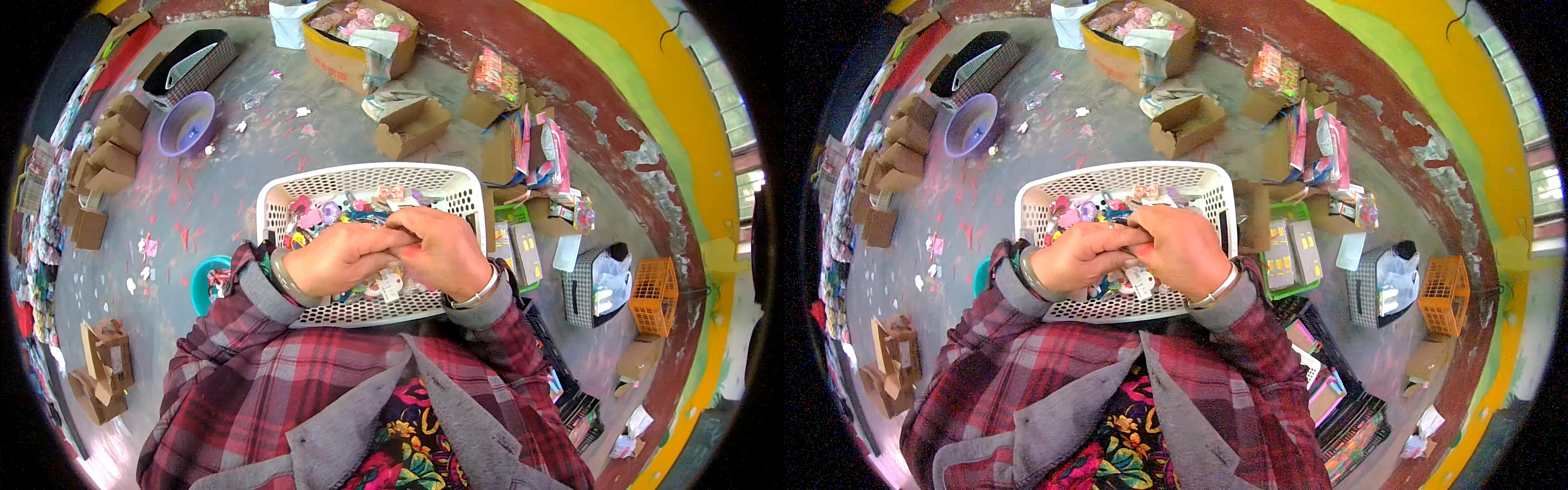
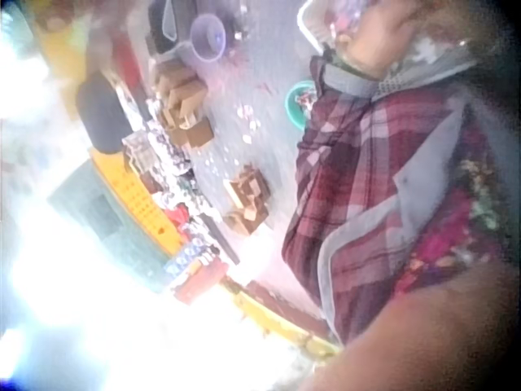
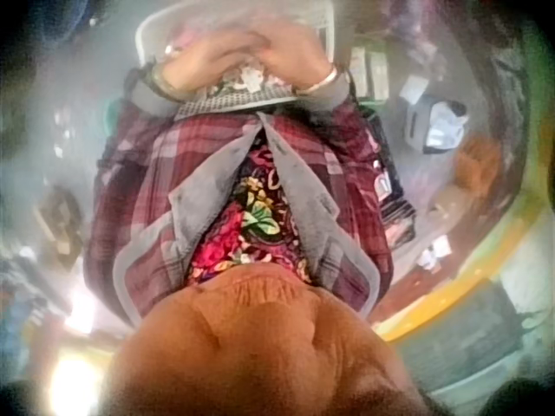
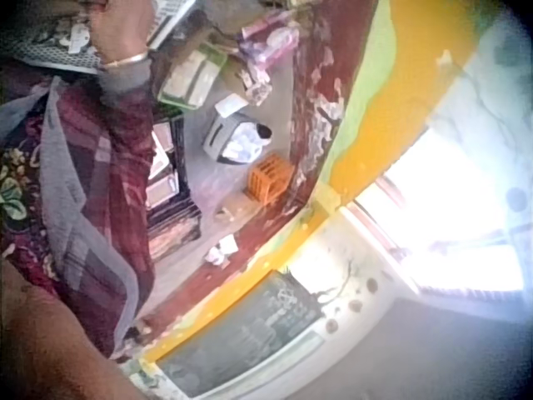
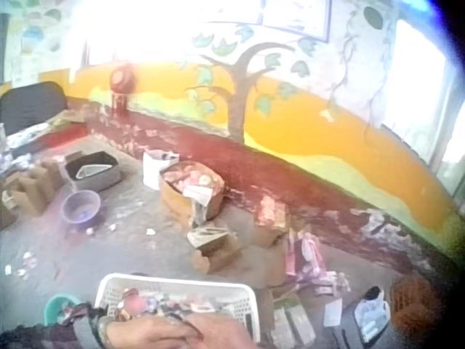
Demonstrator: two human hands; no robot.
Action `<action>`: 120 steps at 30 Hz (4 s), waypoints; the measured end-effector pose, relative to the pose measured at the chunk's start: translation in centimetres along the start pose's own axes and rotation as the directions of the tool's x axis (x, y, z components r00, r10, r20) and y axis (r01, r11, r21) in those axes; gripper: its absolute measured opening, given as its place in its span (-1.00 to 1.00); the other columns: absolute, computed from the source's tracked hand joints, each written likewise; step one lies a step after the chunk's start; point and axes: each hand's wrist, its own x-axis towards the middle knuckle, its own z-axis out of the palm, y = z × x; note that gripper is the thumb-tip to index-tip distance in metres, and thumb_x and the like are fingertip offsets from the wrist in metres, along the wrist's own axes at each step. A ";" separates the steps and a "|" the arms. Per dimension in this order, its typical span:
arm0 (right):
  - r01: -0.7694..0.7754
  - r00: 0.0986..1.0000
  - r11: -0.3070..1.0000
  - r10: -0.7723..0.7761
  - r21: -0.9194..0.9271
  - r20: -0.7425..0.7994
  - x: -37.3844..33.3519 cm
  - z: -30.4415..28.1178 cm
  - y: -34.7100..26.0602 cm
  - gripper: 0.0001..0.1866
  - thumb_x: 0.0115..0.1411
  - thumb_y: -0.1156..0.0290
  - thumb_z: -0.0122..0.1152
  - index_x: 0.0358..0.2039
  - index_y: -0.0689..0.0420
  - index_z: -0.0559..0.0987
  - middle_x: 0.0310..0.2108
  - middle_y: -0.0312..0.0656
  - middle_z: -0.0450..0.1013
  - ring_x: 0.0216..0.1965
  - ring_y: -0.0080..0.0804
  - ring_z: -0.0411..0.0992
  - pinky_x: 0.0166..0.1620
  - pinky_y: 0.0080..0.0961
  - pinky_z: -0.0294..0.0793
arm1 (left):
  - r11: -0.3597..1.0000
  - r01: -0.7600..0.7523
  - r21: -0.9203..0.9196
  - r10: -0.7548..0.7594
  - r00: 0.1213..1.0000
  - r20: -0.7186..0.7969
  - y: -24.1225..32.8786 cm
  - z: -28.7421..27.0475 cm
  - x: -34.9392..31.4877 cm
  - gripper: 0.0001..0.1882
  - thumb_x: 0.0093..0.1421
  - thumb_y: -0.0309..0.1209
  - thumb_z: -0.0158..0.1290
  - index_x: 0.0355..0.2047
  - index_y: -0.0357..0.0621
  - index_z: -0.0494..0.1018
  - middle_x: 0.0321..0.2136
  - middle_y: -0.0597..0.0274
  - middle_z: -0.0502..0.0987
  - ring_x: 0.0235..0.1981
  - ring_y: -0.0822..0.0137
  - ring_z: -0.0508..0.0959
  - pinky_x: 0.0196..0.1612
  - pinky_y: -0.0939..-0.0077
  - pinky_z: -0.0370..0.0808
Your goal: The person sorts through a white basket filled with colorful hair clips and accessories. They pick up individual clips, examine them, and place them into a small white container on the floor.
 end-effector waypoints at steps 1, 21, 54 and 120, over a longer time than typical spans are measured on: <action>-0.004 1.000 1.000 0.004 -0.003 -0.006 0.0 0.0 0.1 -0.87 -0.11 0.42 0.15 -0.49 0.15 0.45 -0.56 -0.08 0.38 -0.48 -0.08 0.39 -0.45 -0.28 0.34 | 1.000 -0.002 -0.011 0.002 1.000 -0.017 0.0 0.0 -0.1 -0.69 0.08 -0.54 -0.02 -0.11 -0.17 0.40 -0.41 0.05 0.49 -0.40 0.19 0.53 -0.34 0.43 0.44; -0.203 0.969 0.933 0.235 0.298 -0.077 -0.4 -0.3 0.5 -0.90 -0.09 0.50 0.22 -0.50 0.19 0.50 -0.60 -0.16 0.40 -0.60 -0.41 0.37 -0.50 -0.55 0.34 | 0.815 0.268 -0.514 -0.333 0.942 -0.036 -1.2 0.1 -0.2 -0.75 0.13 -0.62 -0.05 -0.15 -0.28 0.31 -0.24 0.25 0.48 -0.16 0.45 0.47 -0.13 0.58 0.43; 0.028 0.963 0.998 -0.041 -0.056 -0.267 0.2 0.6 -1.3 -0.91 0.06 0.44 0.12 -0.49 0.17 0.45 -0.58 -0.08 0.35 -0.51 -0.09 0.36 -0.46 -0.31 0.33 | 0.890 0.139 -0.434 -0.316 0.874 -0.368 -1.0 0.4 -0.1 -0.90 0.09 -0.59 -0.06 -0.36 -0.26 0.41 -0.56 0.41 0.42 -0.54 0.64 0.36 -0.49 0.72 0.34; -0.139 0.982 0.975 0.159 -0.175 0.101 -1.4 -0.5 2.8 -0.89 -0.04 0.53 0.06 -0.45 0.19 0.51 -0.49 -0.08 0.43 -0.41 -0.07 0.42 -0.33 -0.28 0.41 | 0.900 -0.315 -0.301 -0.091 0.540 -0.837 -1.9 -3.5 -1.3 -0.79 0.14 -0.57 -0.09 -0.26 -0.27 0.51 -0.38 0.33 0.50 -0.33 0.56 0.42 -0.23 0.71 0.32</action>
